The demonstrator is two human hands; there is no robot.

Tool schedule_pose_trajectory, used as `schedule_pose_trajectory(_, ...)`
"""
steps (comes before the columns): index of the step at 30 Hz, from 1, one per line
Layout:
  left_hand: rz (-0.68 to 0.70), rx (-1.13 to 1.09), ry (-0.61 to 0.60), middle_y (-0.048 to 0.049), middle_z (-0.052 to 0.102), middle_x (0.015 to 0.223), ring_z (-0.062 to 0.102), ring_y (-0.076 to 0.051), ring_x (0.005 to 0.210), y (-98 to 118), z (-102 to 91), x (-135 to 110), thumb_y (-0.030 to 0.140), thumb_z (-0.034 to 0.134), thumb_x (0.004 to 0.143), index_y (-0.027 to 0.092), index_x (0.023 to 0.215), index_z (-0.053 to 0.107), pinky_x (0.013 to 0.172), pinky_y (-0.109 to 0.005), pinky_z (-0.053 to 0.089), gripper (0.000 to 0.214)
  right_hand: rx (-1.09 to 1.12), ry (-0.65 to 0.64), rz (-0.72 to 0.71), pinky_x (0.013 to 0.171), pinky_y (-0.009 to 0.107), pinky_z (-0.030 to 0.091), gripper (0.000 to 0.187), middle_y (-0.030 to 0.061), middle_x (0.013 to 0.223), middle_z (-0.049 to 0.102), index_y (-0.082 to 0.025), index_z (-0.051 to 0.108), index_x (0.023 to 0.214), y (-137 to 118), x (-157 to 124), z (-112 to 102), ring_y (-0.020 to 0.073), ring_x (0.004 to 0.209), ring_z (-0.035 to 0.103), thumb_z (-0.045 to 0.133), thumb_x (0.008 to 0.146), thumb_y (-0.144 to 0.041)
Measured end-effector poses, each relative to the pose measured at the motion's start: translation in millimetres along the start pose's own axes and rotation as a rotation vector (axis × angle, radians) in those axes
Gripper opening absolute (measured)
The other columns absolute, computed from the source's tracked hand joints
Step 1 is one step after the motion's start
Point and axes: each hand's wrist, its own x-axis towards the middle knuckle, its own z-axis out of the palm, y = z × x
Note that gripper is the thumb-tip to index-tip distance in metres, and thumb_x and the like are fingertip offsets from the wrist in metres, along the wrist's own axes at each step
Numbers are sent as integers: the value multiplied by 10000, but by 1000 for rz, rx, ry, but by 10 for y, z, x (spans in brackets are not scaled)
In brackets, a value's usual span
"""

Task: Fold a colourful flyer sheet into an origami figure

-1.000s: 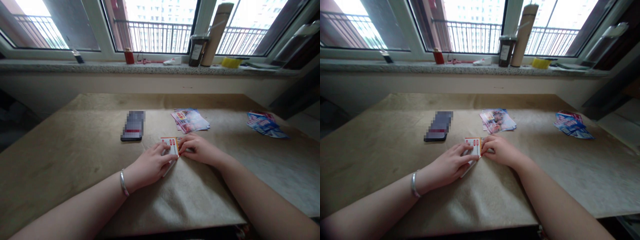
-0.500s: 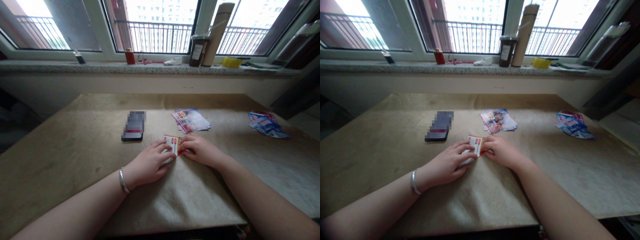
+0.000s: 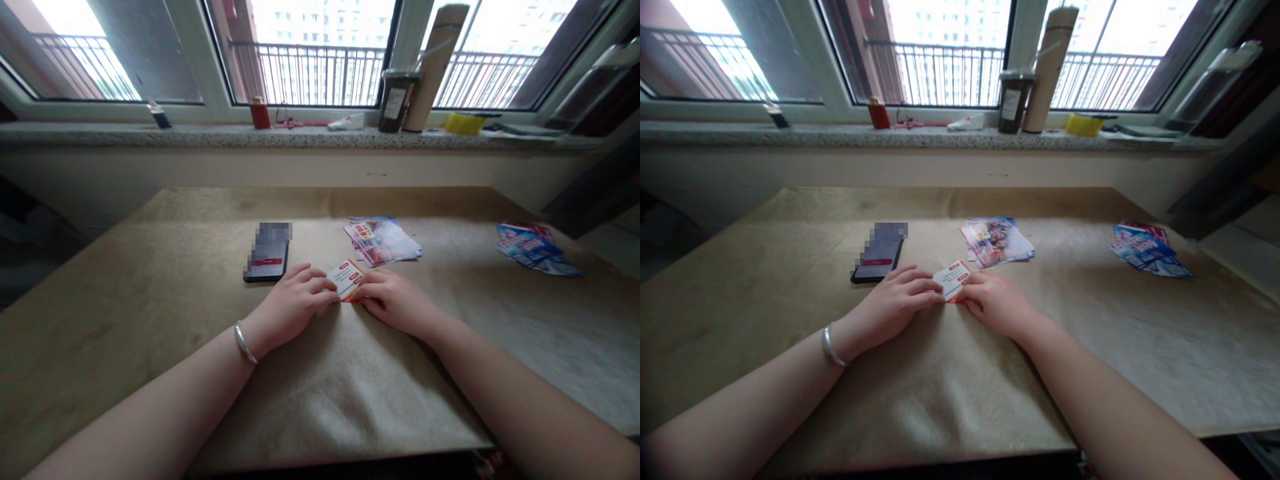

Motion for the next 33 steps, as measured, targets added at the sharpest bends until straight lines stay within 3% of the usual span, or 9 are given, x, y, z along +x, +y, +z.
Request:
schedule_pose_trajectory(5,34,30,-56,-17,615,1173,505,-191,1116,66,4,11,159,446,941,259,1177,572,1034,-413,327,286,-33,-21,4,802,325,471,143,54,946,673,-204,693,879,-18,9,-12,191,905,581,583,811,-143)
schedule_pose_trajectory(13,28,105,-83,-45,604,1133,508,-217,1040,117,14,38,149,430,931,212,1165,576,972,-405,383,283,-109,-8,-9,793,320,467,192,56,953,680,-209,702,905,-57,32,-35,190,887,579,529,858,-140)
schedule_pose_trajectory(19,36,93,-86,-47,594,1078,490,-229,997,97,31,86,186,463,910,275,1275,509,904,-399,415,378,-125,2,-39,769,305,462,201,55,915,673,-206,699,881,-47,40,-6,184,855,577,523,841,-120)
schedule_pose_trajectory(26,81,125,-82,-54,598,1034,505,-213,973,109,-25,142,206,506,875,229,1202,544,927,-383,389,330,-155,-17,-18,764,302,455,211,72,905,662,-198,698,841,-103,59,-26,186,863,574,512,817,-99)
schedule_pose_trajectory(33,110,163,-87,-38,628,929,537,-187,897,95,-53,156,178,460,898,185,986,600,897,-356,389,166,-176,-28,-5,761,300,445,203,68,933,668,-201,693,832,-107,58,-29,187,858,574,515,820,-104)
